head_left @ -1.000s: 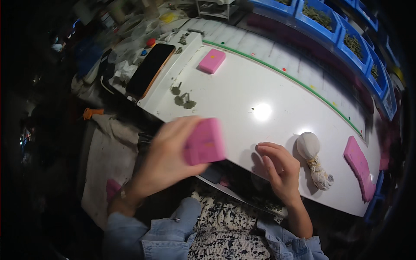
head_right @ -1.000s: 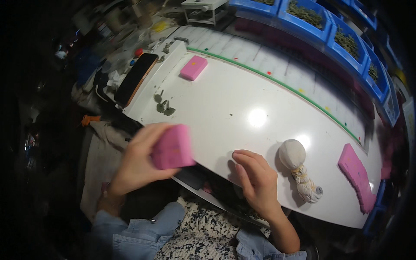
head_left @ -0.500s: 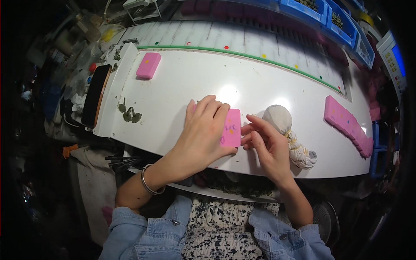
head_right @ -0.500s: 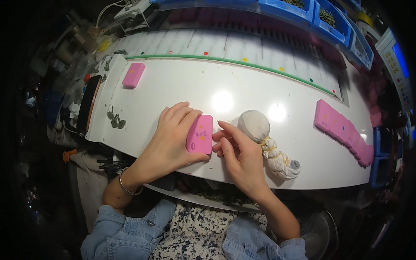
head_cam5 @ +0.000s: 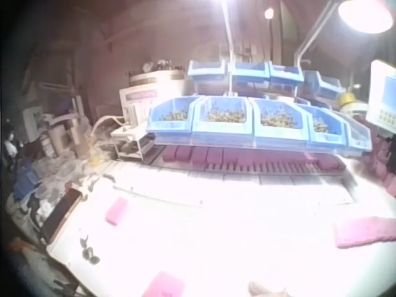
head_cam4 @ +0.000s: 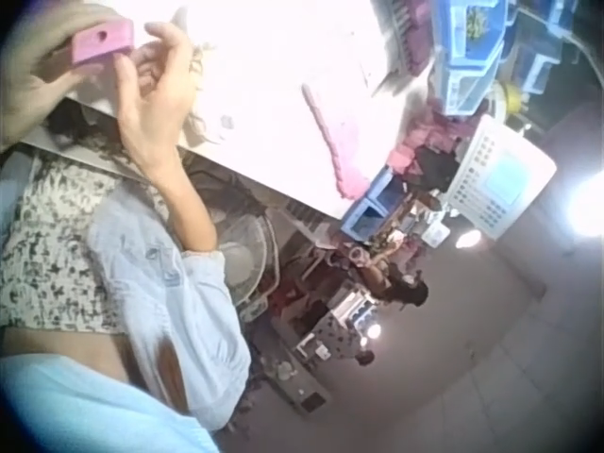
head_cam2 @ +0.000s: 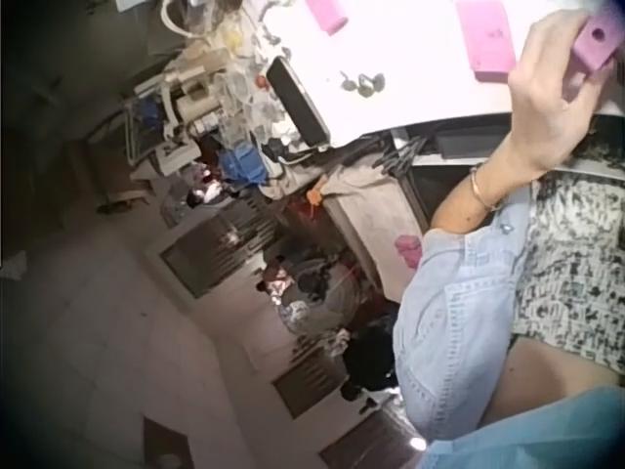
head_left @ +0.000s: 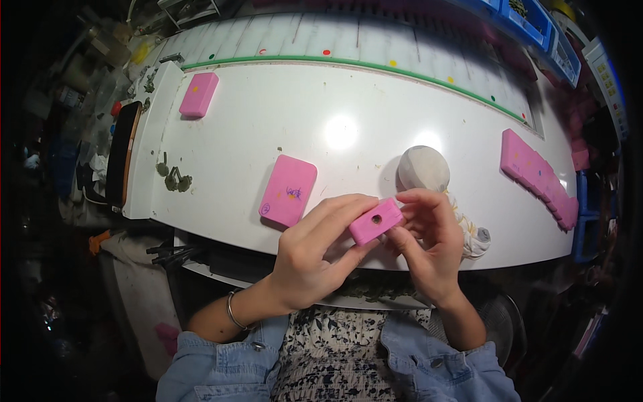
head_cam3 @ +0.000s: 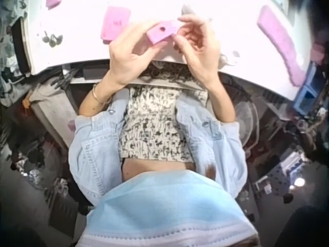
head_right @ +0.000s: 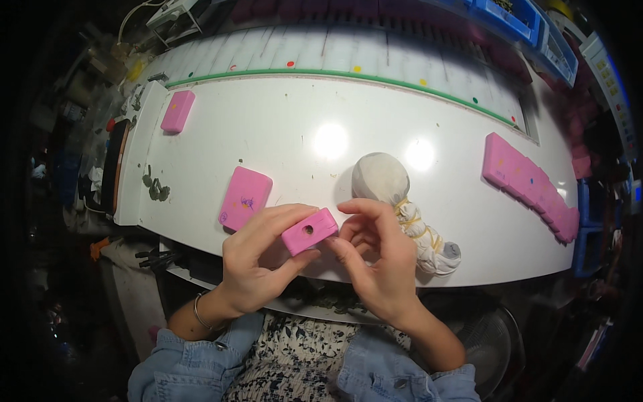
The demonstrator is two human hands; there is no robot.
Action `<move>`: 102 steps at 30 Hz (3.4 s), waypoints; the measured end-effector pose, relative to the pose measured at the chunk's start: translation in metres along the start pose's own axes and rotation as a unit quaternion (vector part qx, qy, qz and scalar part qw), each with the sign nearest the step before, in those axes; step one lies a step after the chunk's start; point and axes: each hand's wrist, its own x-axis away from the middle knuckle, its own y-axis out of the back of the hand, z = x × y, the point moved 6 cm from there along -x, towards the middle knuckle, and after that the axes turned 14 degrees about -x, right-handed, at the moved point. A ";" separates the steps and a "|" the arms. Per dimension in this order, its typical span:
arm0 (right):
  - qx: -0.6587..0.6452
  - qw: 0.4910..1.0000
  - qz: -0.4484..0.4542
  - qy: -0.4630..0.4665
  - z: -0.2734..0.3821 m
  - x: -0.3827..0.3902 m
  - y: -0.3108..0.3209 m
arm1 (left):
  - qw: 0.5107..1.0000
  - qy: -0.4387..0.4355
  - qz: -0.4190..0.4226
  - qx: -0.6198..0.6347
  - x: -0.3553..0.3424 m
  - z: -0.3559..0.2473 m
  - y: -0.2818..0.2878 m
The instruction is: Removing small green wax components from rubber molds and inspecting them for assembly.
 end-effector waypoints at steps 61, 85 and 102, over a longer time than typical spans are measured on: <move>0.023 0.967 0.255 0.022 -0.003 -0.012 -0.003 | 0.988 0.108 -0.059 -0.091 0.005 -0.007 -0.020; -0.007 0.963 0.256 -0.079 -0.013 -0.002 -0.002 | 0.982 0.171 -0.076 0.015 0.015 0.005 -0.019; -0.025 0.968 0.195 -0.154 -0.022 0.008 0.000 | 0.988 0.131 -0.084 -0.027 0.016 0.005 -0.021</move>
